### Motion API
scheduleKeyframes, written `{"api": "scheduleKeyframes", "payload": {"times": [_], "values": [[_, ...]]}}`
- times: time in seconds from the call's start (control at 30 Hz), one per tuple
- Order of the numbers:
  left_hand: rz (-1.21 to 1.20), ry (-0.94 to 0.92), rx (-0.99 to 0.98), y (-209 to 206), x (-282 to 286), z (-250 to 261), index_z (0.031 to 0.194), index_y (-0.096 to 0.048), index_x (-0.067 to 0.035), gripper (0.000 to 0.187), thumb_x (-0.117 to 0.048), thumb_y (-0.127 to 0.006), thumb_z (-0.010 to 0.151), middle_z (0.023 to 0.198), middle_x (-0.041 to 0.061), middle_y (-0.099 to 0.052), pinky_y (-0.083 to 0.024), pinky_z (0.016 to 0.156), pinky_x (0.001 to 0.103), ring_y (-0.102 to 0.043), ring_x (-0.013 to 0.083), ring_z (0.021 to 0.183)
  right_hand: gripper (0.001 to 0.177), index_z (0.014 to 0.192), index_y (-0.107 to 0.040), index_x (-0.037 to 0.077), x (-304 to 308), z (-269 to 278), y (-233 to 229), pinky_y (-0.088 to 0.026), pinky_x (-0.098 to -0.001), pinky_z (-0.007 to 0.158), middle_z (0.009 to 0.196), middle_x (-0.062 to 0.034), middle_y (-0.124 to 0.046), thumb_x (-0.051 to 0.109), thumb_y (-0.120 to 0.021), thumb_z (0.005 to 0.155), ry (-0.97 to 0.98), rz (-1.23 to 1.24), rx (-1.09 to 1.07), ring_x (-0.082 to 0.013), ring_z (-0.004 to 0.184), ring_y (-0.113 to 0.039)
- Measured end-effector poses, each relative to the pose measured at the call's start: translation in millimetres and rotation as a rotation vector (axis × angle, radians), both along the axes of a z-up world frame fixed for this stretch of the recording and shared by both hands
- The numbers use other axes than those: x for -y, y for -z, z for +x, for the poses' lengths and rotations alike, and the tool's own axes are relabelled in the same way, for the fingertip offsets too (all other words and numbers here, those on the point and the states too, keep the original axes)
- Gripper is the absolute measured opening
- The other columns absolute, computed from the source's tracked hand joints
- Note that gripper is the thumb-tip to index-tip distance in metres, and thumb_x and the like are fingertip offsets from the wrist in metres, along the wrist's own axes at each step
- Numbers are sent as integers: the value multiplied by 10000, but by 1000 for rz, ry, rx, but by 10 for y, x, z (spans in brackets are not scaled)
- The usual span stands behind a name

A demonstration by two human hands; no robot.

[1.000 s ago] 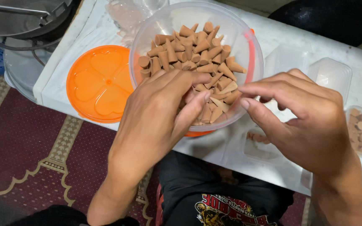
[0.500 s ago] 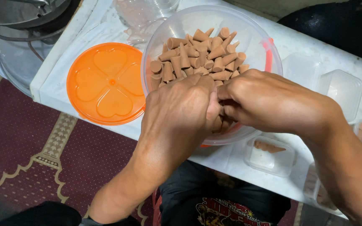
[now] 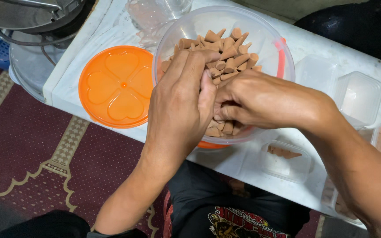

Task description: The person picks up incense cones from a large bowl and places them into small plastic containers.

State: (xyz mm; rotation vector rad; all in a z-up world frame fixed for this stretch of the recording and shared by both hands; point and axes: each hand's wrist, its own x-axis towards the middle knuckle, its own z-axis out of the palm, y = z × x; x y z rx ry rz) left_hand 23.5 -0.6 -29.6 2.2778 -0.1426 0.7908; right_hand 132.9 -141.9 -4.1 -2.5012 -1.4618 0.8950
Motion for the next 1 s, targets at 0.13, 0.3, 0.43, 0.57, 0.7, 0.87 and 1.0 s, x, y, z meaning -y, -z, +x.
{"api": "scheduleKeyframes", "payload": {"times": [0.13, 0.3, 0.43, 0.57, 0.7, 0.87, 1.0], "values": [[57, -38, 7, 32, 1, 9, 1191, -577, -52, 225, -13, -517, 978, 1117, 89, -649, -379, 1053, 468, -630, 316, 1075, 285, 666, -569, 180, -3, -28, 14, -394, -359, 590, 574, -1, -570, 265, -590, 938, 33, -121, 72, -184, 568, -481], [1, -27, 7, 0, 6, 9, 1190, -586, -37, 225, -6, -503, 983, 1111, 135, -634, -489, 837, 460, -620, 341, 1011, 139, 758, -547, 151, -163, -87, 13, -456, -414, 714, 721, -67, -633, 240, -630, 824, 69, -173, 136, -284, 751, -594], [-25, -20, -10, -21, -44, -15, 1213, -595, -53, 244, -21, -509, 987, 1095, 131, -627, -489, 849, 444, -615, 328, 998, 120, 693, -503, 124, -70, -79, 45, -418, -455, 648, 680, -83, -611, 156, -581, 778, 42, -128, 208, -314, 727, -582], [-57, 40, 4, -47, -83, -58, 1230, -587, -38, 231, -18, -509, 1014, 1087, 134, -595, -486, 834, 407, -608, 301, 970, 330, 1101, -679, 204, 203, -77, -165, -254, -504, 1070, 828, -23, -758, 201, -698, 771, 138, 71, 114, -251, 799, -695], [50, 191, -48, -105, 1, -174, 1175, -658, -48, 258, -231, -514, 1064, 990, 109, -613, -429, 797, 425, -566, 311, 933, 395, 1215, -742, 190, 594, -156, -314, -490, -378, 720, 904, 17, -790, 284, -669, 839, 66, 342, 190, -213, 735, -705], [57, 318, -80, -133, 247, -288, 1127, -721, -132, 206, -277, -645, 1002, 984, 8, -694, -411, 816, 377, -576, 247, 896, 321, 1161, -761, 156, 989, -387, -360, -530, -314, 589, 950, 19, -759, 240, -687, 861, 158, 459, 252, -164, 738, -683], [1, 472, 18, -181, 491, -268, 1066, -687, -38, 108, -127, -646, 1021, 928, 85, -643, -454, 776, 372, -545, 268, 838, 299, 1138, -758, 112, 1322, -588, -276, -545, -273, 741, 985, 2, -774, 197, -735, 853, 228, 579, 240, -144, 836, -745]]}}
